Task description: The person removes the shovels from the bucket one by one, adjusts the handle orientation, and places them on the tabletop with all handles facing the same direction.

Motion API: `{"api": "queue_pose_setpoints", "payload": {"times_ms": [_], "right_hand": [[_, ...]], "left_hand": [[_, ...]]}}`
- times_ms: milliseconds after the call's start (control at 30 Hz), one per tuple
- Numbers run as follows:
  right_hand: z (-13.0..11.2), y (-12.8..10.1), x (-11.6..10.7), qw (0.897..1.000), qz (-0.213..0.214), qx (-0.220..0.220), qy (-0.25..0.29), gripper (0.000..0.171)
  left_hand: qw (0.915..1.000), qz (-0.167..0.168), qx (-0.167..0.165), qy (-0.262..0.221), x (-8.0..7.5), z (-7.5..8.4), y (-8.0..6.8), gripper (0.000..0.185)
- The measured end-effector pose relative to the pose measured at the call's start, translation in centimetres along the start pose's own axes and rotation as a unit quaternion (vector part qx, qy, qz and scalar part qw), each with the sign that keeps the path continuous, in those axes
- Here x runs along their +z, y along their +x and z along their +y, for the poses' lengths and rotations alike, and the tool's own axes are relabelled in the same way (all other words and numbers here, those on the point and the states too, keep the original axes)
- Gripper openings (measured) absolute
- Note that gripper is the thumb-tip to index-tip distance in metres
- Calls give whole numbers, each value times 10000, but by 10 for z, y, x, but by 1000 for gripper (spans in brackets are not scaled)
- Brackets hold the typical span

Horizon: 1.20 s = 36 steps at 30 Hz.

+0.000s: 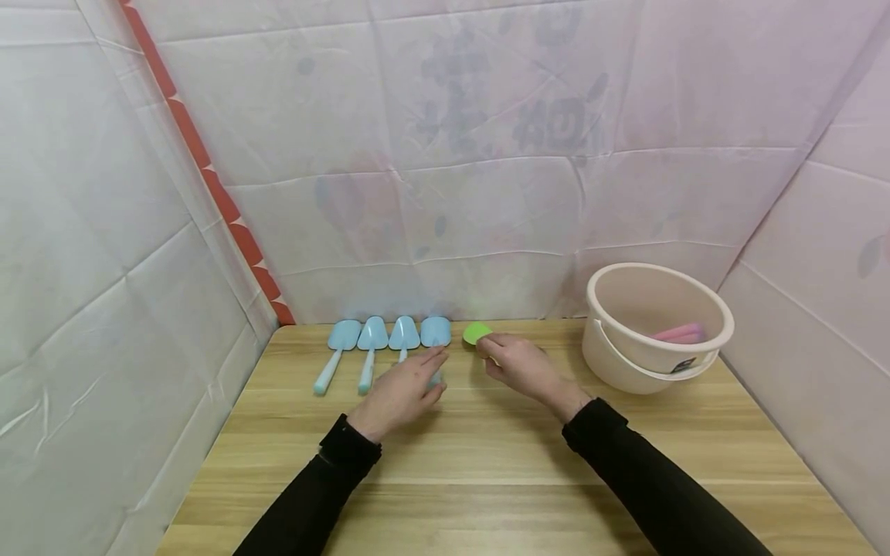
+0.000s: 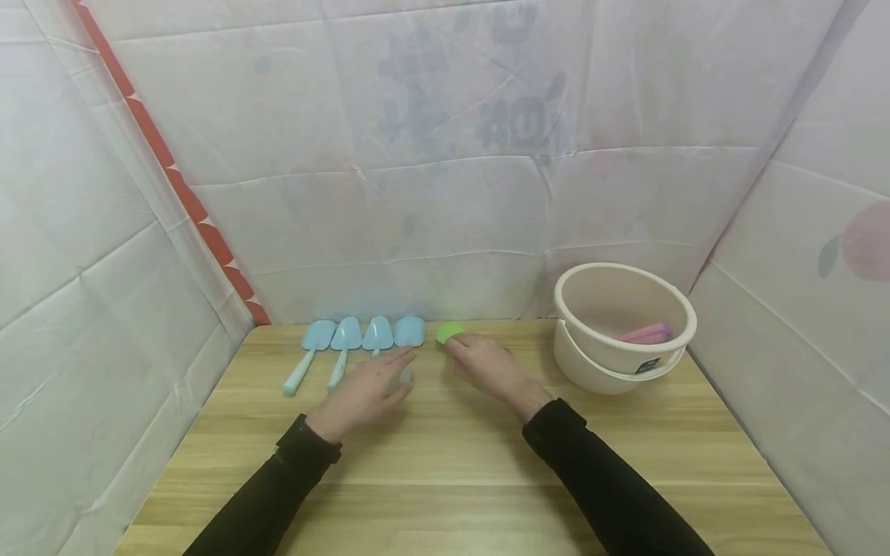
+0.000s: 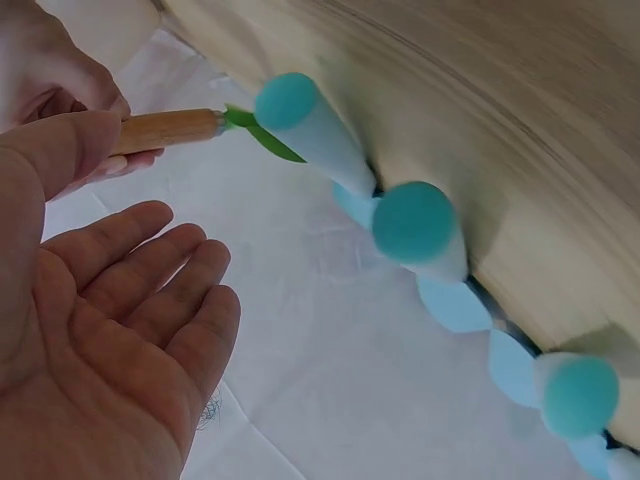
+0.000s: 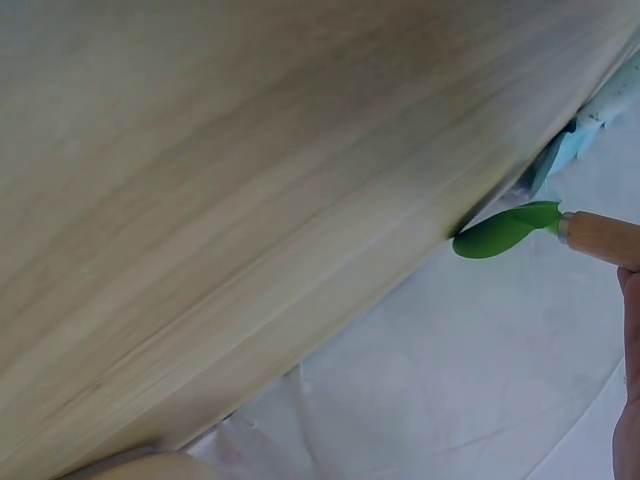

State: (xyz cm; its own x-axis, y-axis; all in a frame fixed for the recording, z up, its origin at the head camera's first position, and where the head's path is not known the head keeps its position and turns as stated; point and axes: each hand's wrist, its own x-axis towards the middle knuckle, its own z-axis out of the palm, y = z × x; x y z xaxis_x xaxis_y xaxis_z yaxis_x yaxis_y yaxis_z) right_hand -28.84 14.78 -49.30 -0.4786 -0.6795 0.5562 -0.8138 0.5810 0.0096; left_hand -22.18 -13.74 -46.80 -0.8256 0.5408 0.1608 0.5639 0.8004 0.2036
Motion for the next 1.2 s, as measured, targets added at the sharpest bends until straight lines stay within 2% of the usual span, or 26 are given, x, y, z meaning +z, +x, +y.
{"api": "queue_pose_setpoints", "payload": {"times_ms": [233,500,733,933,1033,1200], "right_hand": [[-8,8,3,9983,-497,305,-27,24],[-15,9,9,9953,-918,297,-128,24],[-17,5,8,9892,-1381,303,390,29],[-14,2,11,9801,-1889,218,566,20],[-14,1,11,9776,-1977,210,697,14],[-14,-1,11,9763,-1938,258,931,19]], "left_hand": [[9999,105,80,-34,0,-9,-8,62],[9999,124,98,-28,1,-9,-13,61],[10000,27,56,28,3,-9,-14,60],[10000,-1,64,5,6,-6,-15,59],[10000,20,65,-33,7,-5,-15,58],[10000,21,71,-46,8,-4,-14,58]]}}
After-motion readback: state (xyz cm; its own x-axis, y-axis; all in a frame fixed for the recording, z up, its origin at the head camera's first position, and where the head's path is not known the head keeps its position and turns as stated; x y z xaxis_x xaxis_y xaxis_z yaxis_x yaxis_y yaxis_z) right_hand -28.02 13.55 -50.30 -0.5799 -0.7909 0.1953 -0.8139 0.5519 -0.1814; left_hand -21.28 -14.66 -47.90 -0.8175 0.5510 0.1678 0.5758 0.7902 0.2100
